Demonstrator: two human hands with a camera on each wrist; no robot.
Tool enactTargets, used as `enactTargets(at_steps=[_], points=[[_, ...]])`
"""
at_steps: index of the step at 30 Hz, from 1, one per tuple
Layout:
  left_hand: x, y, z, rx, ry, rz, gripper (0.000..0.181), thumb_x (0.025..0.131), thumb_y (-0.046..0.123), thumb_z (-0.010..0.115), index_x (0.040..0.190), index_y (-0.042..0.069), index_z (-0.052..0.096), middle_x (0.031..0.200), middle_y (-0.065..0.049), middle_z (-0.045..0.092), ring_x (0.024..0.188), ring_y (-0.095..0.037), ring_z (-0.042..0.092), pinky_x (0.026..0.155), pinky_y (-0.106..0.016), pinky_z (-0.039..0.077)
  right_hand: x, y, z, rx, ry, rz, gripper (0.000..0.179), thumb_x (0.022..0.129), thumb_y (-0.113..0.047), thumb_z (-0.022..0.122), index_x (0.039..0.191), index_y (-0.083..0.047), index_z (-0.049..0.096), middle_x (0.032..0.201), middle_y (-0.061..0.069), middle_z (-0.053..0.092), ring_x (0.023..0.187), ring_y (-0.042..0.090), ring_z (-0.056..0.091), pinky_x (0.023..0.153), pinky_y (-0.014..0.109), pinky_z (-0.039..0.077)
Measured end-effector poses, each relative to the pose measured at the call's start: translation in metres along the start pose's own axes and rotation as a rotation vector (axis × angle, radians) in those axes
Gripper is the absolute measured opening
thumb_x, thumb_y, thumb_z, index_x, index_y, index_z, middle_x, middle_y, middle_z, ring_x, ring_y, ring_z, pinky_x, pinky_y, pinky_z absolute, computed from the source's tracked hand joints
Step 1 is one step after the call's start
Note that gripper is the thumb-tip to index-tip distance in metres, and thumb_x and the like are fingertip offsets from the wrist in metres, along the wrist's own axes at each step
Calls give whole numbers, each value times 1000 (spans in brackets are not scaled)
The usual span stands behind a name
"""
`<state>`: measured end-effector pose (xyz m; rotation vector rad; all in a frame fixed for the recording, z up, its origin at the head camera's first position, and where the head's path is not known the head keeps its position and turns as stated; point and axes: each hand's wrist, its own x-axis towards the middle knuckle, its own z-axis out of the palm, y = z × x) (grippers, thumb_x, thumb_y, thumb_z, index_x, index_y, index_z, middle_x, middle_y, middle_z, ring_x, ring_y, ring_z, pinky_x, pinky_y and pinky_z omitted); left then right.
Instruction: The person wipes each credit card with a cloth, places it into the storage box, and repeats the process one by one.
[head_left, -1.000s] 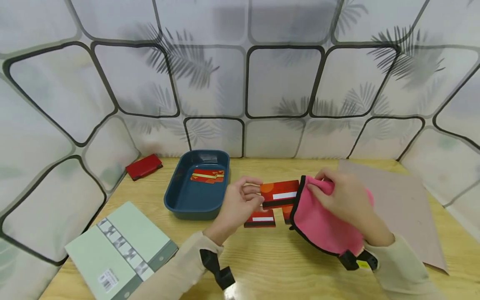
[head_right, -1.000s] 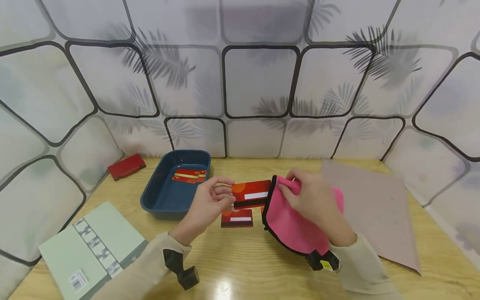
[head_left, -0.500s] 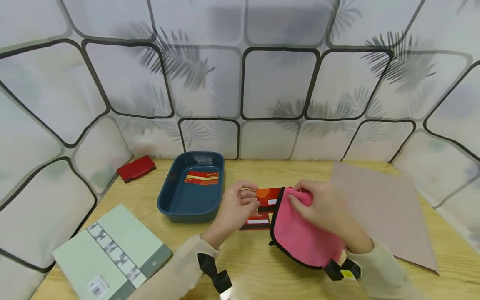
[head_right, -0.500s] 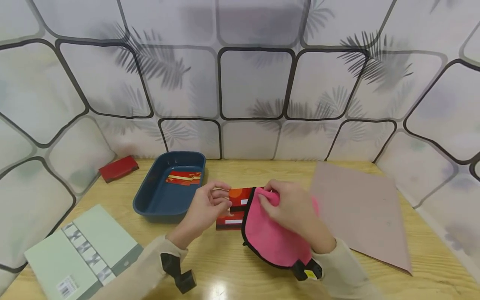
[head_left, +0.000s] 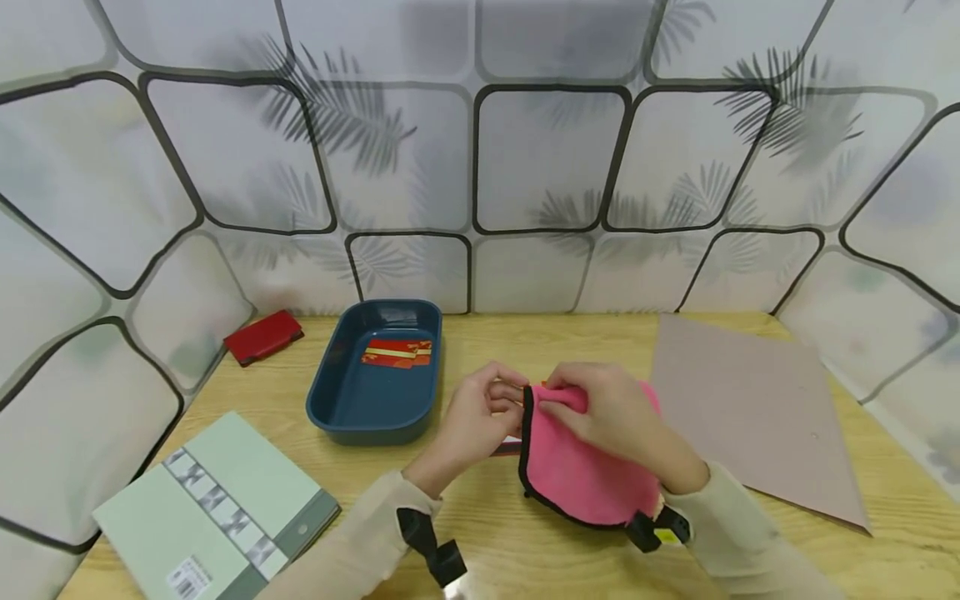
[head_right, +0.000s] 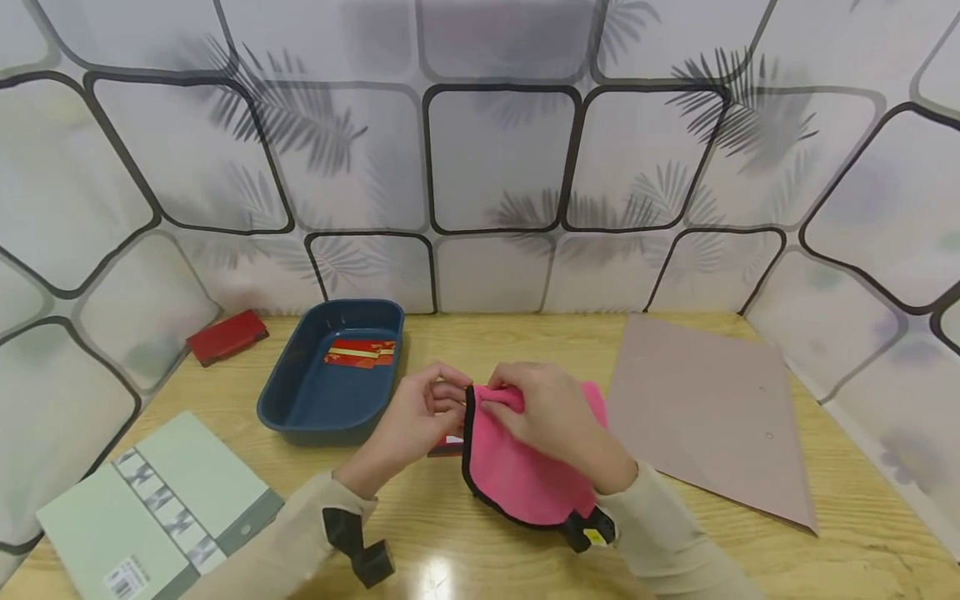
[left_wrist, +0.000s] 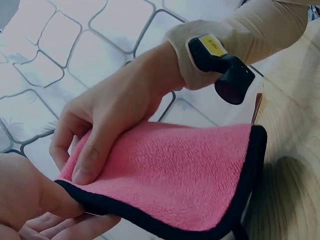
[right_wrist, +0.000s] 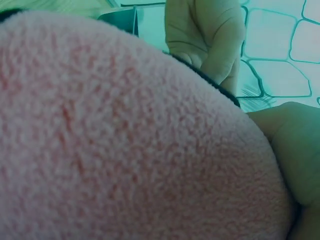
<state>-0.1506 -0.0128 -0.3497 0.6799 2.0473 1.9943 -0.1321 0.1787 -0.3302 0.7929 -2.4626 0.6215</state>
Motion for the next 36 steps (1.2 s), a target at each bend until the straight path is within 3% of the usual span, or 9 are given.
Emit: enactTargets(at_steps=[11,18,25,30,36], points=[[-2,1,-5,21,-56,25,27,81,-18,51,106,-8,51,89,-25,62,73,-18,64,60,-34,58,-3,5,-6,-6,-46,2,23,79,-19,80,90,-16,61,78,-6,65,65,5,57,58,23,48],[-3,0,-10,-19,-75,-3,26,82,-17,53,107,-9,49,85,-7,53,69,-14,59,61,-36,57,-11,14,-19,-64,-80,26,21,78,-15,80,86,-18,61,77,-8,64,65,5,52,57,22,45],[0,-1,-11,38,-79,26,24,81,-16,54,104,-7,49,86,-11,54,71,-13,61,60,-34,58,-18,22,-30,-103,-94,84,21,77,-13,80,86,-17,62,61,-10,48,55,5,35,49,20,31],[1,1,-12,41,-33,-14,26,81,-17,54,104,-6,50,89,-14,57,72,-13,59,63,-26,54,-21,25,-39,-169,-60,124,22,74,-12,82,85,-16,63,60,-9,47,55,7,38,51,22,33],[2,2,-13,35,86,-60,29,80,-16,53,106,-4,51,90,-16,60,63,-13,57,63,-26,53,-23,25,-47,-222,-9,142,22,73,-12,82,85,-16,64,63,-6,51,56,10,40,52,24,35]])
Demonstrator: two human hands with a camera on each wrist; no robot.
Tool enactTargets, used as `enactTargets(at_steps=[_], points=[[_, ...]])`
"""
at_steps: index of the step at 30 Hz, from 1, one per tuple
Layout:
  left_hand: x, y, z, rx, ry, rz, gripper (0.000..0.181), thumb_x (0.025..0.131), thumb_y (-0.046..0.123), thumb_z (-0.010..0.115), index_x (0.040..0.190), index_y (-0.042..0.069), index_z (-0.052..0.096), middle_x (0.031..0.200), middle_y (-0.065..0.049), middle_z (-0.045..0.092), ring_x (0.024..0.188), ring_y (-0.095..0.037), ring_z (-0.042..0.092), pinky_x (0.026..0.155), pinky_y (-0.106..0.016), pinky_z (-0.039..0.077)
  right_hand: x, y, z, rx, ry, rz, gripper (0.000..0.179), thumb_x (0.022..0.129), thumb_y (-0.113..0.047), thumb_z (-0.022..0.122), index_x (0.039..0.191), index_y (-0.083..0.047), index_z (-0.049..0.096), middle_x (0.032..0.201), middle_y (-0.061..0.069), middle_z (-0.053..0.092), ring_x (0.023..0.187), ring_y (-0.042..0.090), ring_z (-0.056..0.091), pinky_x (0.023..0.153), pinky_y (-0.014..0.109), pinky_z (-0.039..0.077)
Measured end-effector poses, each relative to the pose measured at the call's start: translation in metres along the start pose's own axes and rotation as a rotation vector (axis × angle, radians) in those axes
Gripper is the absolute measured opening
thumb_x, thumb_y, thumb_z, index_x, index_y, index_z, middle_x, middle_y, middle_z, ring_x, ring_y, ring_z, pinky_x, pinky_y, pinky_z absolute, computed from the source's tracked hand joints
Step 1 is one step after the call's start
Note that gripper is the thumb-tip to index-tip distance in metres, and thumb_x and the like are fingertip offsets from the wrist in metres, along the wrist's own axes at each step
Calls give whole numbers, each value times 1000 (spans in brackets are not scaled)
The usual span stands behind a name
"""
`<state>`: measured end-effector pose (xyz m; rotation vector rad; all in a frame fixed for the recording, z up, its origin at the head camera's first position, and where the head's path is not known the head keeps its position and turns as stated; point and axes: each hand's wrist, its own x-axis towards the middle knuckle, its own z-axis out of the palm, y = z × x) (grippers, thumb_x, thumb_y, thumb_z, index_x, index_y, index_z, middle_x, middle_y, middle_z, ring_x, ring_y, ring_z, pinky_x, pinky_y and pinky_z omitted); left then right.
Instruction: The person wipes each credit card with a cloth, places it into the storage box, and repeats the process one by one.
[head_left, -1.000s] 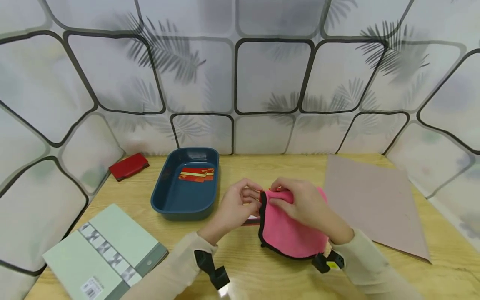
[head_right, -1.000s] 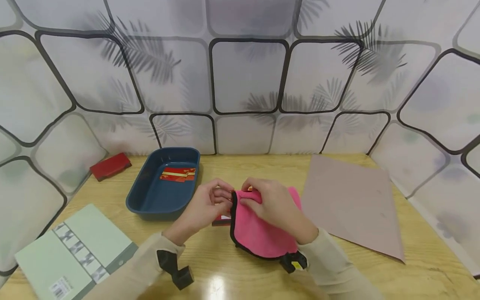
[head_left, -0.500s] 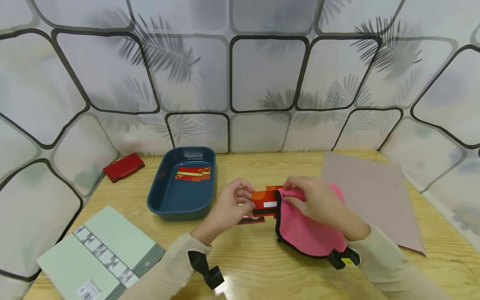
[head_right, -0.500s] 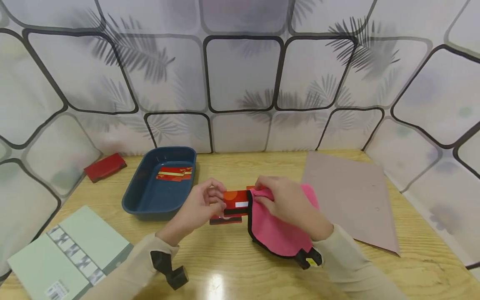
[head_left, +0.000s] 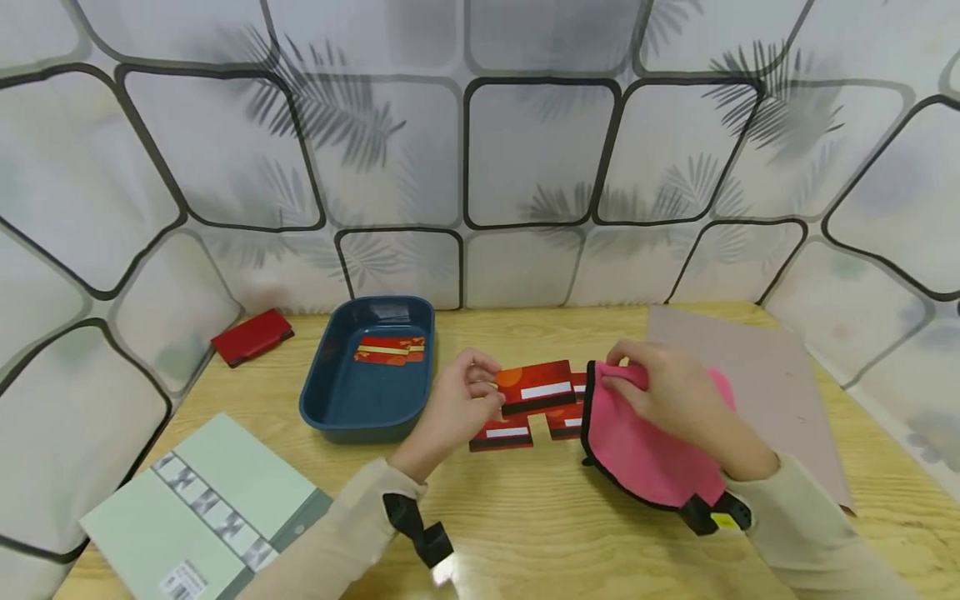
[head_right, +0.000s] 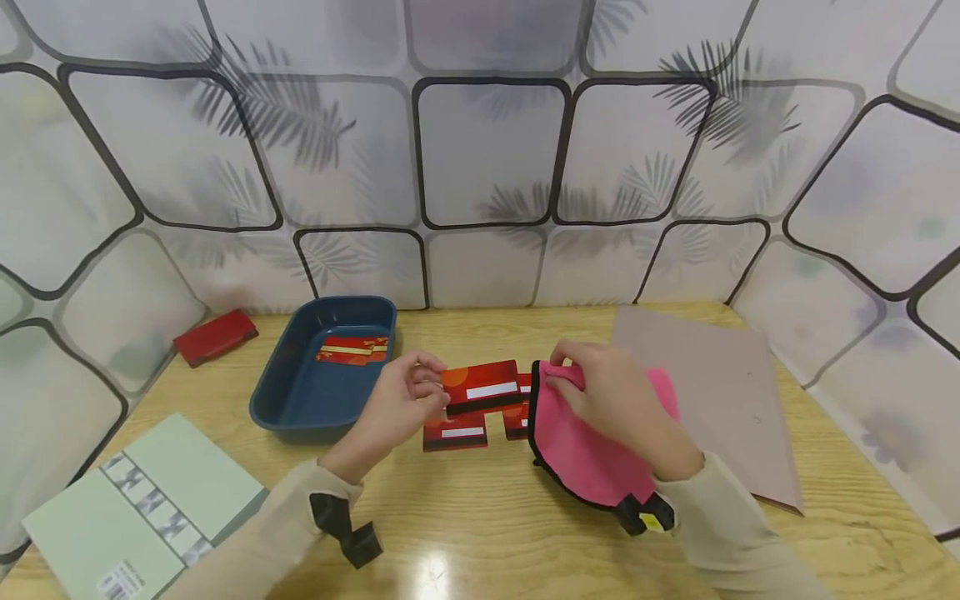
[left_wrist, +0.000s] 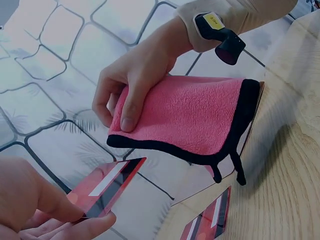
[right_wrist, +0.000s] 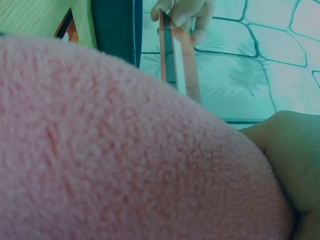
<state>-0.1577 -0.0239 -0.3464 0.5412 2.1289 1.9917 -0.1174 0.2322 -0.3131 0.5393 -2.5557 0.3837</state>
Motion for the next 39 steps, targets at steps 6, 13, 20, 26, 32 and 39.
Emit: enactTargets(at_steps=[6,13,20,26,32,39], points=[[3,-2,3,25,61,9,29,81,-14,57,108,-5,53,94,-19,64,63,-12,59,65,-29,56,-1,-3,0,32,27,-88,19,72,-15,82,83,-20,67,63,-12,54,54,2,39,50,20,34],[2,-3,5,-17,70,22,28,82,-16,58,108,-6,55,96,-22,67,61,-12,56,64,-30,56,4,-22,13,100,-19,-141,13,76,-21,81,85,-21,71,74,-12,65,61,1,51,55,19,42],[-1,-6,9,-113,46,14,31,81,-19,56,111,-11,55,96,-22,66,62,-8,55,62,-26,55,14,-38,25,178,-53,-156,11,79,-25,79,88,-21,72,80,-12,68,69,2,58,63,23,49],[-2,-6,11,-177,24,-17,34,80,-18,55,113,-11,57,94,-18,69,62,-6,56,61,-22,53,20,-45,30,196,-39,-172,12,80,-22,79,88,-18,72,82,-9,69,73,5,62,67,27,52],[-3,-6,11,-195,43,-6,34,80,-15,56,113,-8,58,97,-19,70,65,-7,60,62,-23,53,25,-45,36,235,15,-200,14,77,-14,81,88,-14,72,83,-4,71,75,9,65,67,30,54],[-5,-6,8,-127,47,35,34,80,-17,58,112,-7,60,97,-23,69,69,-9,63,60,-22,53,22,-40,38,207,22,-185,16,75,-13,82,88,-14,72,85,-3,72,77,12,67,69,33,55]])
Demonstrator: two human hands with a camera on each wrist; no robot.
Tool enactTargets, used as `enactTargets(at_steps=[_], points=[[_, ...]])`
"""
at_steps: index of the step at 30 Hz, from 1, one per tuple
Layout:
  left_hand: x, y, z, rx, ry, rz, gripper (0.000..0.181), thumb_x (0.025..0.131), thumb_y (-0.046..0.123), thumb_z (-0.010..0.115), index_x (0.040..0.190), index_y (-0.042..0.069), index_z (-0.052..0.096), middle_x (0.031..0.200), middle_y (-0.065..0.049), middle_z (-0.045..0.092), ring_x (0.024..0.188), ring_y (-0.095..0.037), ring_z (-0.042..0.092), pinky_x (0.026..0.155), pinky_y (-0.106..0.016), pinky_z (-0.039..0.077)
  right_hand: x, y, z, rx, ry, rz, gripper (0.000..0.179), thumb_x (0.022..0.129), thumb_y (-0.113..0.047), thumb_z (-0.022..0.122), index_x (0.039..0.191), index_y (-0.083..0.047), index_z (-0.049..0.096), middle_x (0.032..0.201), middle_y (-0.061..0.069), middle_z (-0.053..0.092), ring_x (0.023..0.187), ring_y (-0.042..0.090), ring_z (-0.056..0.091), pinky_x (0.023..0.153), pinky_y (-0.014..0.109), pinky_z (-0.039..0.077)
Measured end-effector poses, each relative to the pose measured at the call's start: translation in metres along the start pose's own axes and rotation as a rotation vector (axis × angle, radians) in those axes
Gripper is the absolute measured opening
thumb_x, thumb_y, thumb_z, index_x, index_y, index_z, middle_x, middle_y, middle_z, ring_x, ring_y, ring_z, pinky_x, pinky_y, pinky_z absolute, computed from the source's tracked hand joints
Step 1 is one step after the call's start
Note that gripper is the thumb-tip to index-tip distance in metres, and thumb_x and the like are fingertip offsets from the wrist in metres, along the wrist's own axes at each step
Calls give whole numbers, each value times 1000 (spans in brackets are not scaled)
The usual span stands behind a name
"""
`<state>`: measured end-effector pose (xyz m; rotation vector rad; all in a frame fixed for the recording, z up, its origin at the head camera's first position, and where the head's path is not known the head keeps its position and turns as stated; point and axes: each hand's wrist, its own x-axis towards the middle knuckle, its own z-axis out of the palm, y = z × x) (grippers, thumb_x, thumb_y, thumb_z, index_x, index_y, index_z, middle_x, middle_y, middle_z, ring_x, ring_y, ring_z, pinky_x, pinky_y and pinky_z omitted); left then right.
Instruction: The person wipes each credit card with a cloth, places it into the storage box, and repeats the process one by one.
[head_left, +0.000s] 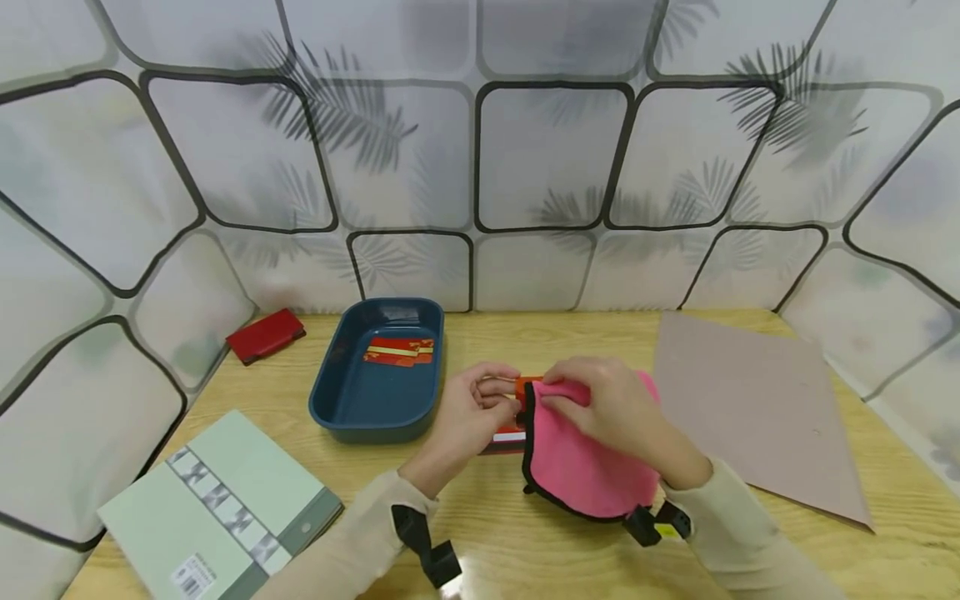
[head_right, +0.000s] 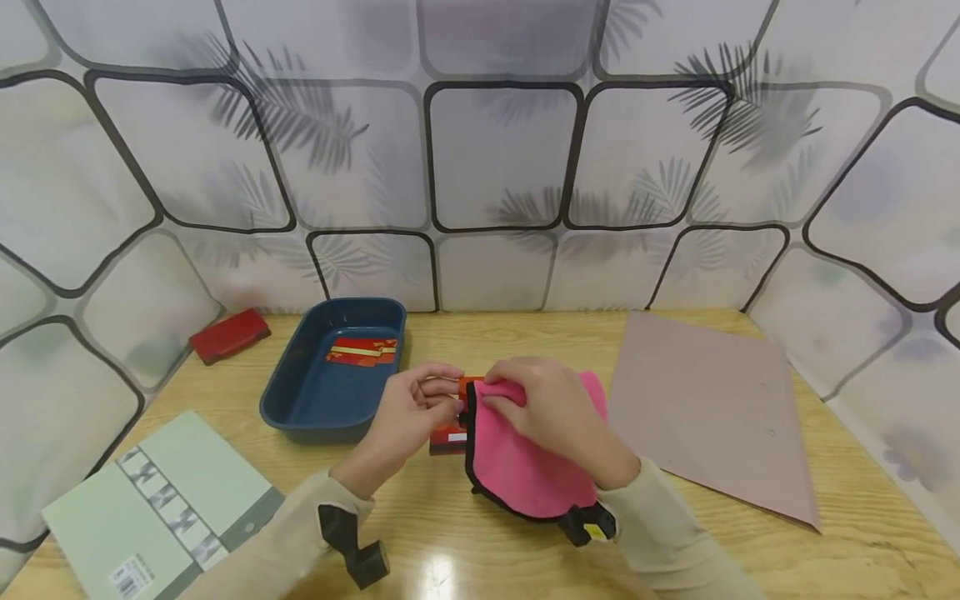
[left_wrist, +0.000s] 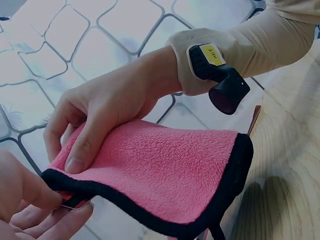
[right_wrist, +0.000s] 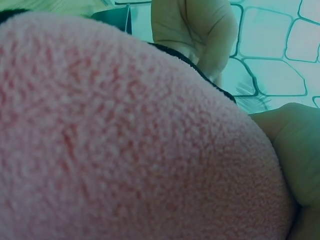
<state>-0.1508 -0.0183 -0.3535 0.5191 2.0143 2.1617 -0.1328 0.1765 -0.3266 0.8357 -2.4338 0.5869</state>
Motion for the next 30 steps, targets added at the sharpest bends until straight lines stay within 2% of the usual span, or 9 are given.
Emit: enactTargets(at_steps=[7,11,15,18,23,24,26,30], points=[[-4,4,-1,31,72,-4,39,80,-16,60,117,-2,62,94,-19,69,63,-9,58,61,-22,53,-11,12,-8,-49,0,98,18,75,-18,82,89,-16,72,85,-3,71,77,13,66,69,34,55],[-4,7,-3,32,98,-1,39,80,-15,60,116,0,63,91,-16,69,59,-9,51,59,-20,49,-13,22,-14,-70,29,100,19,74,-17,83,88,-16,71,83,-3,71,73,12,64,65,31,53],[-4,7,-7,63,113,0,37,81,-14,61,114,3,66,93,-16,69,58,-12,55,57,-21,50,-14,30,-19,-90,54,92,18,74,-15,82,86,-17,70,80,-2,70,65,10,57,56,26,46],[-4,7,-9,115,132,7,33,83,-12,60,110,5,68,97,-17,70,61,-18,62,58,-25,54,-15,34,-21,-96,52,120,17,74,-15,82,86,-18,70,78,-2,70,62,10,53,54,25,41],[-4,7,-11,184,161,4,28,86,-9,58,108,3,71,107,-15,69,71,-15,65,52,-21,47,-17,38,-25,-112,21,150,16,75,-15,82,85,-19,69,76,-3,69,65,12,55,58,29,44],[-4,7,-10,178,156,-5,28,87,-8,57,110,2,70,109,-14,69,71,-14,65,53,-21,48,-18,39,-26,-110,15,152,16,75,-15,82,85,-20,69,76,-4,68,66,12,56,59,29,44],[-3,7,-10,161,150,-23,31,88,-8,55,113,2,70,107,-14,68,70,-13,63,55,-21,50,-20,39,-29,-103,8,157,16,75,-15,81,84,-21,69,76,-6,67,66,11,55,59,28,44],[0,5,-9,137,153,-44,38,88,-11,49,115,5,70,91,-15,69,64,-13,60,48,-19,44,-26,40,-34,-88,2,165,18,75,-14,81,86,-23,70,79,-9,67,69,10,57,61,28,46]])
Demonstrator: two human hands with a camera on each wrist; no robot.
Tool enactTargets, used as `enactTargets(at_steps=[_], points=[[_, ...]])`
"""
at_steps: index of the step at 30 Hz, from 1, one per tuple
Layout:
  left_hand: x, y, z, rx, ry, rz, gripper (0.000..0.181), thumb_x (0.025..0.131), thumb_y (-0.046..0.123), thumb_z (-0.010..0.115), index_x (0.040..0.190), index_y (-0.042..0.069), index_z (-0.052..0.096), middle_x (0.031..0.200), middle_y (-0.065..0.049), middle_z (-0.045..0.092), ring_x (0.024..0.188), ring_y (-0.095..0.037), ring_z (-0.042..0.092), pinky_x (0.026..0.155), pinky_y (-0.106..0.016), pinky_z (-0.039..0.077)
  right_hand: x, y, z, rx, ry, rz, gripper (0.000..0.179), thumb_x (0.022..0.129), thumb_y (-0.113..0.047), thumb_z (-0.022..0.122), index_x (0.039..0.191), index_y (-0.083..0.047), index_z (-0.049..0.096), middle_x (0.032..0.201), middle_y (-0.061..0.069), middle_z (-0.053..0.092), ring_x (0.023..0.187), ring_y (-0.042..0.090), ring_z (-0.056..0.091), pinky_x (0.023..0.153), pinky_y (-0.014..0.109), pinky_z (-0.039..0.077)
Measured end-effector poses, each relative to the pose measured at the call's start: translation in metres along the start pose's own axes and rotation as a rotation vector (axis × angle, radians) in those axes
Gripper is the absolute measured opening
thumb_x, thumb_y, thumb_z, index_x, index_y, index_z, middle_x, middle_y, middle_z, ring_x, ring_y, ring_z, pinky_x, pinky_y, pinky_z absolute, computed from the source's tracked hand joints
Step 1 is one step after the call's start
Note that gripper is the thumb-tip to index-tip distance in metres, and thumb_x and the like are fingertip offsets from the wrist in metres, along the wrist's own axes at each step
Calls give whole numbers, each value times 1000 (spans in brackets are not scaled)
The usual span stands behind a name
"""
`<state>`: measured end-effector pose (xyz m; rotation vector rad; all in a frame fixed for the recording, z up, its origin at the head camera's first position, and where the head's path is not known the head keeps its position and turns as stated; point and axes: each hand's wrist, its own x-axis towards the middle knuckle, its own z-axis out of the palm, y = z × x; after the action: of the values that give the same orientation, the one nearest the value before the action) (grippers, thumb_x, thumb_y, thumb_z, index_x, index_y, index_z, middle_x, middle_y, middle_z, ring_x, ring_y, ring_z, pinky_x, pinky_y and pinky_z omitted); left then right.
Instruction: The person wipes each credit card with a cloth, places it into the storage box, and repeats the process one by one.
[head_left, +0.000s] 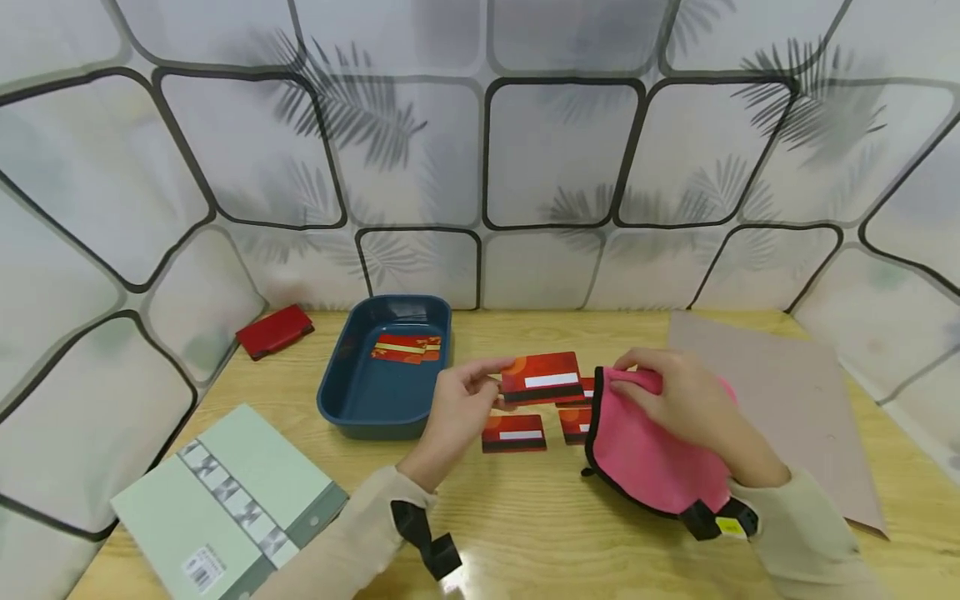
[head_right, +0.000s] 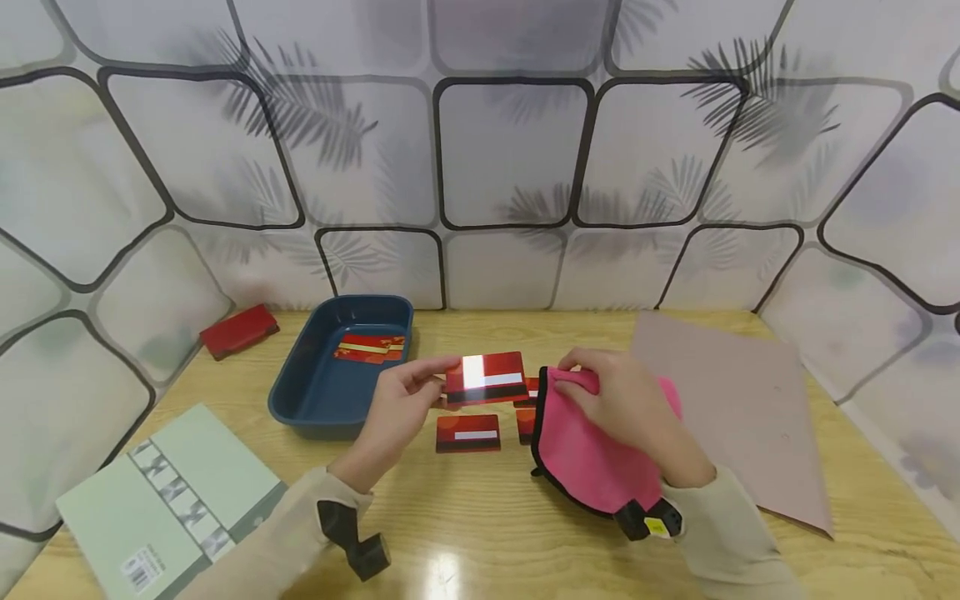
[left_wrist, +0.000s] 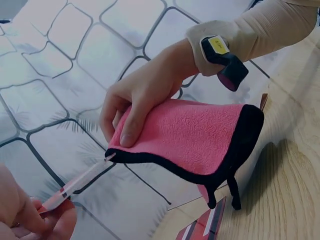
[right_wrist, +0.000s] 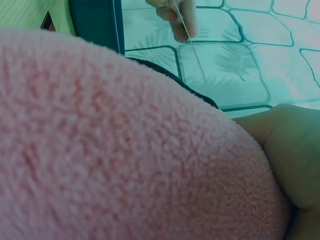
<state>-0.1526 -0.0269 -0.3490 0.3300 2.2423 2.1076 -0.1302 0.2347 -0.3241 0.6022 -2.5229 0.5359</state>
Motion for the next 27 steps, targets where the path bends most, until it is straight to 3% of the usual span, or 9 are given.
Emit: enactTargets(at_steps=[2,3,6,9,12,16,20,27], points=[[2,-1,1,-8,3,4,38,87,-11,50,115,5,70,85,-15,71,65,-14,63,45,-19,33,-2,1,-3,4,-5,-6,19,74,-13,82,86,-23,71,81,-9,68,72,11,59,64,31,48],[3,-2,1,-10,0,7,38,86,-11,52,116,5,70,83,-16,71,66,-17,65,46,-20,34,-2,1,-4,3,-7,-11,20,74,-12,82,87,-23,71,82,-10,68,74,11,61,66,32,49],[7,-3,3,-68,-28,10,36,86,-11,56,117,1,67,89,-20,73,75,-24,70,59,-23,53,-5,1,-7,6,-14,-27,22,72,-11,83,87,-24,71,83,-11,68,76,11,62,67,33,50],[11,-6,5,-90,-34,7,28,88,-4,63,115,-1,67,94,-22,72,75,-24,72,72,-31,59,-8,1,-9,20,-12,-37,22,72,-11,83,86,-24,71,82,-12,68,73,6,59,65,27,49],[13,-9,6,-63,-13,-4,19,89,6,66,107,-2,69,91,-20,72,58,-16,66,56,-24,55,-10,0,-8,44,-10,-39,22,73,-12,83,86,-24,71,81,-13,67,72,3,57,64,22,48],[13,-12,6,-24,18,-64,16,91,16,67,95,0,70,72,-11,69,41,-12,47,41,-19,38,-12,-3,-5,55,-25,-42,21,74,-14,82,87,-25,71,82,-14,67,73,2,57,65,21,48],[14,-14,8,-11,28,-127,21,91,21,67,92,1,71,65,0,59,45,-11,40,43,-21,37,-12,-7,-2,67,-56,-40,21,75,-17,82,88,-28,70,82,-16,66,72,1,55,64,21,47],[12,-13,9,-69,6,-179,24,91,20,67,98,-2,72,73,-1,60,54,-10,54,49,-24,52,-6,-15,1,115,-125,-25,17,79,-20,79,91,-28,70,83,-16,66,71,2,54,63,22,47]])
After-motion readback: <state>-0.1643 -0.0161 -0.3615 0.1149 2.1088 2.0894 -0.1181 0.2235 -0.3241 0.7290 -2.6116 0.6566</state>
